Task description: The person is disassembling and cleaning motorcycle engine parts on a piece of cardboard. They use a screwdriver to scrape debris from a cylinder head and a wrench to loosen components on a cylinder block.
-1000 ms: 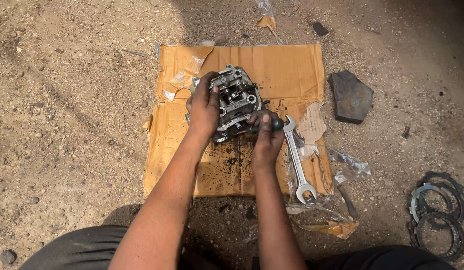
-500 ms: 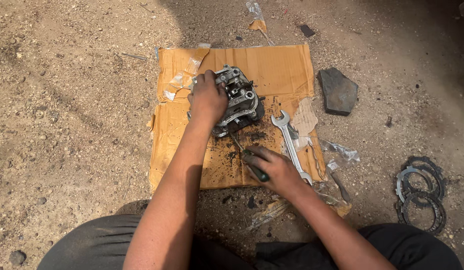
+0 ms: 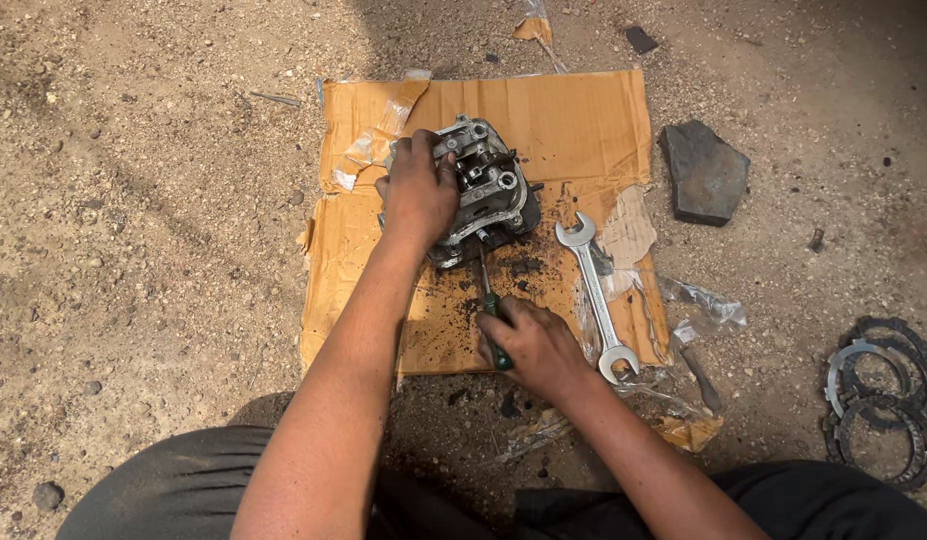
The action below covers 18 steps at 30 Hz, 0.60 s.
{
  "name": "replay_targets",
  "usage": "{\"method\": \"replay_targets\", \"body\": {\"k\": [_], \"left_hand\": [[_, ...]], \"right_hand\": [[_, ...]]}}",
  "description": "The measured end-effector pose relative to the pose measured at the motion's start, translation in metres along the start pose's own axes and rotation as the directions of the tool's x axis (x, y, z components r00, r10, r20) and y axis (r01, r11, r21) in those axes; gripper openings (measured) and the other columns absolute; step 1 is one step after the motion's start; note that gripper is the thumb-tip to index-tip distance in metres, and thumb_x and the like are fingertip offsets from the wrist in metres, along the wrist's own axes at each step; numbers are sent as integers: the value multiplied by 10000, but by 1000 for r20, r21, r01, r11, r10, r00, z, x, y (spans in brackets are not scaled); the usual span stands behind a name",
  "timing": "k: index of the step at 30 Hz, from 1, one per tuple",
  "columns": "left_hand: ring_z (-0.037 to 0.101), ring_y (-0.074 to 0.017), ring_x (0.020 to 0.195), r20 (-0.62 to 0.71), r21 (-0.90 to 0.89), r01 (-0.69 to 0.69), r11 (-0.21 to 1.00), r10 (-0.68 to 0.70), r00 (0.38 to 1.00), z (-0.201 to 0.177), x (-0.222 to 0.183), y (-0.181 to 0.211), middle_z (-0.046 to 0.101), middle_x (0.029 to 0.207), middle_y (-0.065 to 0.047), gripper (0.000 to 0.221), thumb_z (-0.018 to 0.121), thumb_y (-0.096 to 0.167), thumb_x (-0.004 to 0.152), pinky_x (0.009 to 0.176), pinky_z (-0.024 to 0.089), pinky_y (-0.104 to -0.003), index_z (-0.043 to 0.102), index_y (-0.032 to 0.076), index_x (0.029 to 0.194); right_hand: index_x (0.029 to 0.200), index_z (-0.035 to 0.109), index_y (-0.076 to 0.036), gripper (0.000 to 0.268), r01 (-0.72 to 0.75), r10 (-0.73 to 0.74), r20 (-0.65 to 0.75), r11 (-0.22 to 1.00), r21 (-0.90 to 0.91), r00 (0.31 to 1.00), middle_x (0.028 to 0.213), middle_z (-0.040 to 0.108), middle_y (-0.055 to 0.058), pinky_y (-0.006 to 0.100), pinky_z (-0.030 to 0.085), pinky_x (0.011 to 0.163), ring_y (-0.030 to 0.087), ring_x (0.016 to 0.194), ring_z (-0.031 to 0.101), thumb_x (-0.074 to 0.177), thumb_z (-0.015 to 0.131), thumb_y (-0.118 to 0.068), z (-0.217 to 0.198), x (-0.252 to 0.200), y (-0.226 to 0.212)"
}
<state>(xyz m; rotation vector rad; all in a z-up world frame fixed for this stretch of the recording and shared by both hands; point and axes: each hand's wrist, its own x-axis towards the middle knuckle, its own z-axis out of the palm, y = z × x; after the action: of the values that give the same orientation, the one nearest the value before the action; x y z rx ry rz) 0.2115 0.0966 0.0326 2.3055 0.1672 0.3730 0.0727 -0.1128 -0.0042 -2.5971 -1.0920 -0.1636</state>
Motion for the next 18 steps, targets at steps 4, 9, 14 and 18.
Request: {"method": "replay_targets", "body": {"k": [4, 9, 14, 18], "left_hand": [[573, -356, 1211, 11, -16, 7, 1000, -7, 1000, 2, -2, 1, 575, 1282, -149, 317, 572, 280, 1018, 992, 344, -558, 524, 120, 1288], [575, -349, 1202, 21, -11, 9, 1000, -8, 1000, 1, 0, 2, 561, 1287, -157, 327, 570, 273, 1007, 1005, 327, -560, 520, 125, 1295], [578, -353, 1209, 41, 2, 8, 1000, -8, 999, -1, 0, 0, 566, 1287, -159, 322, 563, 285, 1026, 1028, 321, -567, 515, 122, 1299], [573, -353, 1215, 34, 3, 35, 999, -35, 999, 0, 1, 1, 564, 1292, -156, 323, 558, 293, 1023, 1015, 331, -568, 517, 133, 1301]], "right_hand": [[1110, 719, -95, 266, -64, 63, 24, 997, 44, 998, 1004, 676, 159, 442, 643, 728, 300, 853, 722, 891, 720, -247, -9, 7, 10], [1062, 735, -106, 245, -49, 48, 20, 994, 101, 999, 1013, 681, 159, 429, 637, 696, 273, 801, 703, 926, 718, -309, -7, 0, -2], [1051, 745, -91, 229, -131, 131, 9, 984, 121, 991, 977, 660, 150, 382, 636, 631, 240, 766, 688, 929, 678, -274, -6, 8, 8], [1016, 731, -108, 194, -108, 116, -15, 958, 266, 993, 988, 685, 97, 370, 638, 694, 209, 777, 700, 961, 668, -283, -5, 2, -4]]}}
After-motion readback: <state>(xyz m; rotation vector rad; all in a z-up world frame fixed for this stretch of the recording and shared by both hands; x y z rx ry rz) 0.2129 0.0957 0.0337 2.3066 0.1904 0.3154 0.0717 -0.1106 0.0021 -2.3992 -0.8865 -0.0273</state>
